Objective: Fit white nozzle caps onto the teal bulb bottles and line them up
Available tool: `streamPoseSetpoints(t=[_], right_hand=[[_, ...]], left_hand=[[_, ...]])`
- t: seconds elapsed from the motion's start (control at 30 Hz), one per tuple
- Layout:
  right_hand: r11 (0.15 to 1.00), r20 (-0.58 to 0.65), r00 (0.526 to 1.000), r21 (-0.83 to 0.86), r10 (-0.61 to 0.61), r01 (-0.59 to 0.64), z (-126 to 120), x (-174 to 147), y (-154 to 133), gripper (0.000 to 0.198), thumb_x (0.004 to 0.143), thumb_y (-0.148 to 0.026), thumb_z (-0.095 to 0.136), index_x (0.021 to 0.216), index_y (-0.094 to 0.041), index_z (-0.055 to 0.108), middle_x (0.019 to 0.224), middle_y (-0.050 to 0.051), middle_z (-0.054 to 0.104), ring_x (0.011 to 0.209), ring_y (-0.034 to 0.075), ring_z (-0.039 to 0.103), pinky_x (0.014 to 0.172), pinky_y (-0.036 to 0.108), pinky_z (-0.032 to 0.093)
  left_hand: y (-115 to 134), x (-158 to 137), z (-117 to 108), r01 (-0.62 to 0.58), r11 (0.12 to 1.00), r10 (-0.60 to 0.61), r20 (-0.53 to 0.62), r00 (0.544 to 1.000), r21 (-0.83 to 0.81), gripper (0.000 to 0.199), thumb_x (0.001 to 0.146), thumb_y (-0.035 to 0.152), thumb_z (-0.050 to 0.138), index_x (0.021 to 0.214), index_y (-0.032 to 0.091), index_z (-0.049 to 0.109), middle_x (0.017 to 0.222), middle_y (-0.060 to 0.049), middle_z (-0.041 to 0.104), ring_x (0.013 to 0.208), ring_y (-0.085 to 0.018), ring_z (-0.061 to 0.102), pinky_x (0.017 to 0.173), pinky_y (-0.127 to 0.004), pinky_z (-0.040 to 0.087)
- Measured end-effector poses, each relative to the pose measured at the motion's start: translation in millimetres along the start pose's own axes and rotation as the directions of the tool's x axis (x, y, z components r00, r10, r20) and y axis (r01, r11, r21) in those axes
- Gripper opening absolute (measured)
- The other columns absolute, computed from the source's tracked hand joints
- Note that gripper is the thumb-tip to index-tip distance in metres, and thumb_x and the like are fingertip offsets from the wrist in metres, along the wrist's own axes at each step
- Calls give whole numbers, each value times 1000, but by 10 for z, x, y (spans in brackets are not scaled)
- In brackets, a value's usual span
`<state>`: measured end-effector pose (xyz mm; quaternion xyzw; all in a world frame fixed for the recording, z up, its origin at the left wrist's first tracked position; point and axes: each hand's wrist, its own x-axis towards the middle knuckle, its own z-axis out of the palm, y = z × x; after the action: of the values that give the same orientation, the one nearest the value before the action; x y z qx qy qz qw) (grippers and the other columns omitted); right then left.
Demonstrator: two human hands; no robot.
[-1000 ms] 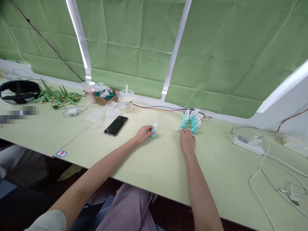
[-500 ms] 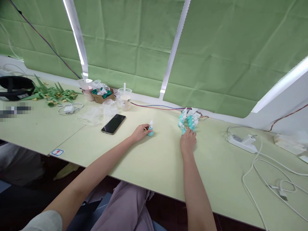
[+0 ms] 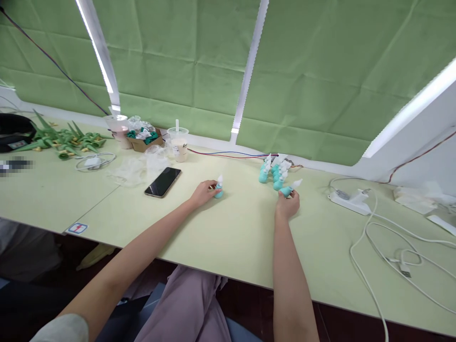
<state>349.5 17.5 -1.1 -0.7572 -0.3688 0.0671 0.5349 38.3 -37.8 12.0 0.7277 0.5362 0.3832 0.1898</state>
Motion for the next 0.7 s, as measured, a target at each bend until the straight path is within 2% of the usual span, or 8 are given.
streamPoseSetpoints(t=[0.13, 0.27, 0.47, 0.7], right_hand=[[996, 27, 1000, -83, 13, -11, 0, 6, 25, 41, 68, -24, 66, 110, -23, 62, 115, 7, 66, 106, 24, 58, 90, 34, 43], [990, 38, 999, -138, -4, 9, 15, -20, 20, 44, 70, -24, 64, 114, -24, 61, 117, 6, 66, 105, 25, 59, 89, 34, 43], [991, 76, 997, -128, -16, 25, 13, -28, -33, 43, 75, -23, 58, 118, -20, 58, 118, 7, 66, 100, 21, 61, 87, 30, 43], [985, 94, 995, -166, -32, 47, 23, -12, -64, 42, 76, -24, 59, 117, -24, 58, 119, 6, 65, 103, 21, 60, 86, 30, 42]], left_hand=[[-26, 18, 3, -4, 1000, 4, -55, 999, 9, 32, 85, 46, 51, 97, 20, 64, 92, -4, 66, 88, -18, 59, 81, -29, 46], [-46, 33, -1, -8, 1000, 8, -41, 999, 19, 32, 84, 47, 52, 97, 20, 65, 91, -3, 66, 87, -18, 58, 80, -29, 45], [-51, 60, -18, -21, 999, 23, -25, 999, 50, 32, 84, 47, 52, 97, 20, 65, 93, -4, 66, 88, -18, 59, 80, -29, 46], [-32, 50, -26, -15, 999, 16, -19, 1000, 39, 32, 83, 46, 53, 98, 20, 65, 93, -4, 66, 89, -18, 59, 80, -29, 45]])
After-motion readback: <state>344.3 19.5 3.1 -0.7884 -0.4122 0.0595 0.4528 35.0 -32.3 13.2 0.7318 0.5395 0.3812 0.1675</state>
